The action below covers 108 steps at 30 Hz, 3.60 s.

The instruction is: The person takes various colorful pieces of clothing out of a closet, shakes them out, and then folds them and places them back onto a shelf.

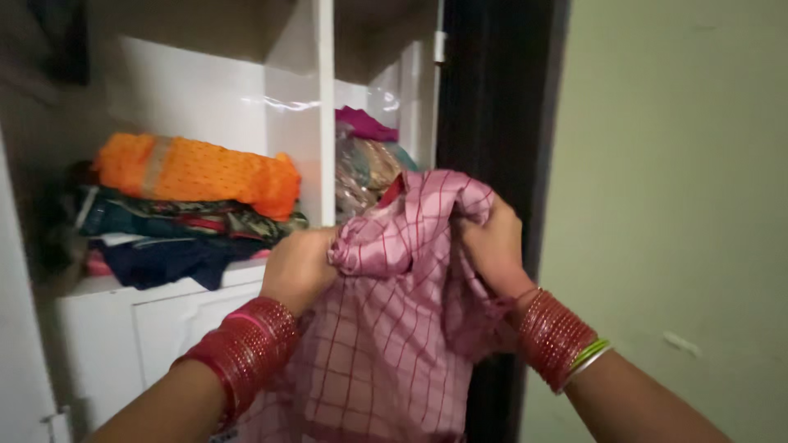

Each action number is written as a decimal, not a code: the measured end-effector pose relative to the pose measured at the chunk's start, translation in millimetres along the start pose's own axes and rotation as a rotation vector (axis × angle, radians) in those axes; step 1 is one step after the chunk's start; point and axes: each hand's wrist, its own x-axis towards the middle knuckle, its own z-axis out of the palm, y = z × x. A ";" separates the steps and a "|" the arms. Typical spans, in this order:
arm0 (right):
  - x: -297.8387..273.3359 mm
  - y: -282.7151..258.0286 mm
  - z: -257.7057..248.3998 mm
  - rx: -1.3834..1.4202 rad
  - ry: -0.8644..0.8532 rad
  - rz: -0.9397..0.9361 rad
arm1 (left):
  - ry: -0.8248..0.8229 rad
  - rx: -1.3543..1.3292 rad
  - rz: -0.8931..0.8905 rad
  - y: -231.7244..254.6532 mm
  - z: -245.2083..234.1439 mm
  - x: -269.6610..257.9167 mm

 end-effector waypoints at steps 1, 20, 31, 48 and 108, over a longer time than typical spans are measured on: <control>-10.9 1.9 -9.2 -0.022 -0.013 0.032 | -0.024 -0.010 -0.007 5.0 5.8 -5.6; -209.9 -6.5 -231.5 -0.225 0.041 0.252 | -0.244 -0.353 -0.038 185.4 49.7 -166.9; -319.3 -14.0 -369.3 -0.470 0.150 0.478 | -0.438 -0.415 -0.075 309.6 76.2 -241.9; -458.0 -9.2 -599.1 -0.631 0.185 0.756 | -0.792 -0.649 -0.082 531.9 214.1 -350.0; -584.7 106.8 -774.7 -0.523 0.117 1.069 | -1.232 -0.793 -0.156 778.2 394.0 -458.7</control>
